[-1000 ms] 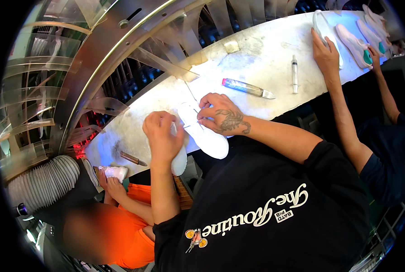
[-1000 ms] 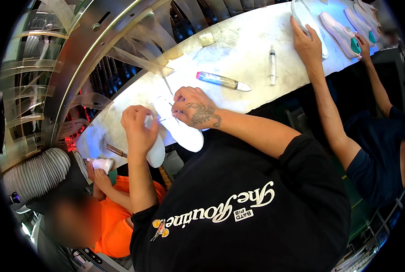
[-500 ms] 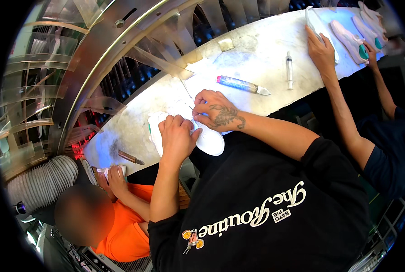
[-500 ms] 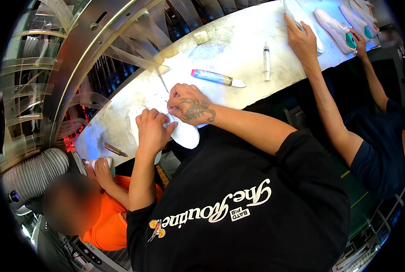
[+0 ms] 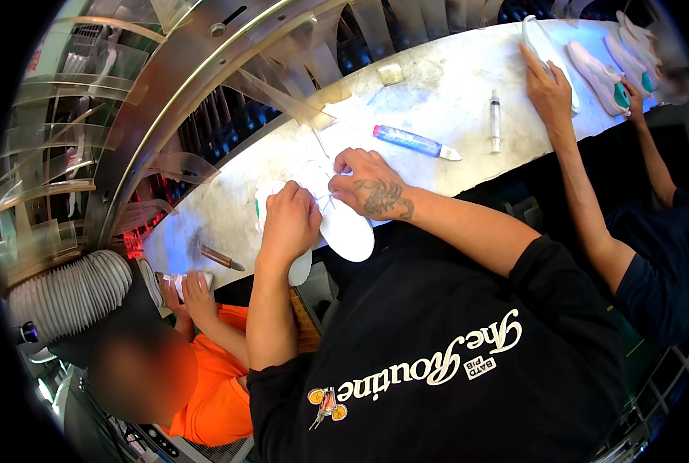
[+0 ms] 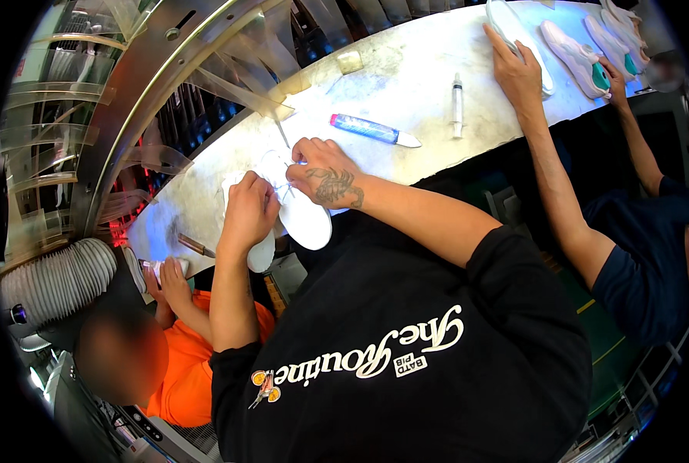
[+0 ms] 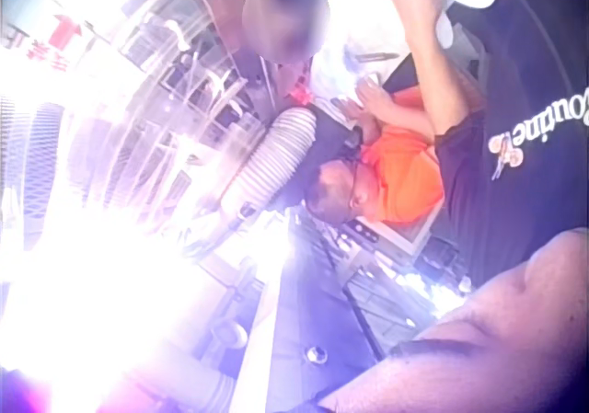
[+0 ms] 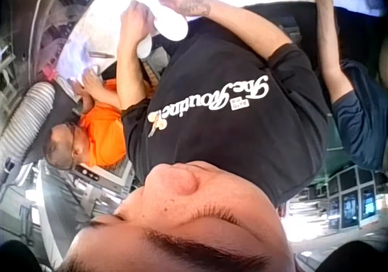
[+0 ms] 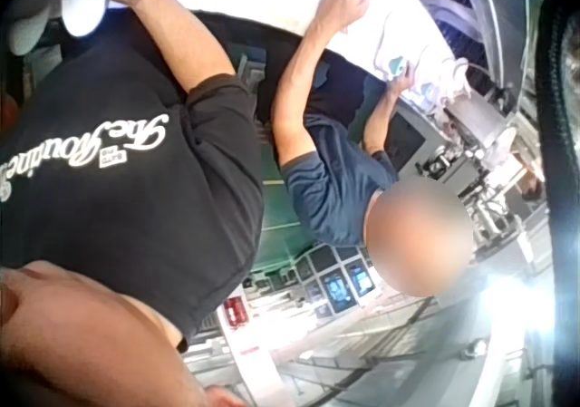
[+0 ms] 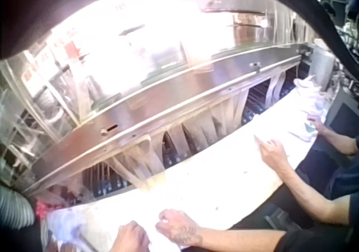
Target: The person assembles white sneakers at a factory workstation. They pick up shoe uppers and soles, apply adhesive with a syringe, and press the components together. The person handles the shoes one at a time, rotating them to ensure the parts are aligned before placing them on the table.
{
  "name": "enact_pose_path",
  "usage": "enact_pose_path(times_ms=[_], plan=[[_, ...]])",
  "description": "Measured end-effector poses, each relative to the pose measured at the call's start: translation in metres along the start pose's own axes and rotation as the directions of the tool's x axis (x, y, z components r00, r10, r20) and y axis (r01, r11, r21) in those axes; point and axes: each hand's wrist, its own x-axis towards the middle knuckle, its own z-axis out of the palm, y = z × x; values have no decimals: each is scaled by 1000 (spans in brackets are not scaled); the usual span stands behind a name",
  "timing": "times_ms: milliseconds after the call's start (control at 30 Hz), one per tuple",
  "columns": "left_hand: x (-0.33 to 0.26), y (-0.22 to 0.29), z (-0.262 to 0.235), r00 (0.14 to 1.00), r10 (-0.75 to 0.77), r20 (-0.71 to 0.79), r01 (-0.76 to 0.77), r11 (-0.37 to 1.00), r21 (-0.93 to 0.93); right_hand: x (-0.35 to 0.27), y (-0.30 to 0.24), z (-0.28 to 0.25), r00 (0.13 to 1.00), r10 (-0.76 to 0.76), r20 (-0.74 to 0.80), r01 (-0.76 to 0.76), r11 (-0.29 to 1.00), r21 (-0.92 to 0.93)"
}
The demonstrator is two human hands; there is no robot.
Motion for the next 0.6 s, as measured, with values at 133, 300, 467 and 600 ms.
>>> enact_pose_path(times_ms=[133,300,467,600], plan=[[-2,-2,-8,999,3,52,-2,1000,-23,1,0,0,1000,16,16,-16,1000,-1],[-3,1,-12,999,-10,49,13,998,-62,1,-1,0,1000,19,14,-19,1000,-3],[-6,1,-9,1000,18,-24,-21,995,-97,3,-2,-3,999,26,21,-26,1000,-16],[-21,9,15,967,188,-172,-180,982,60,3,0,0,998,57,19,-57,998,15]])
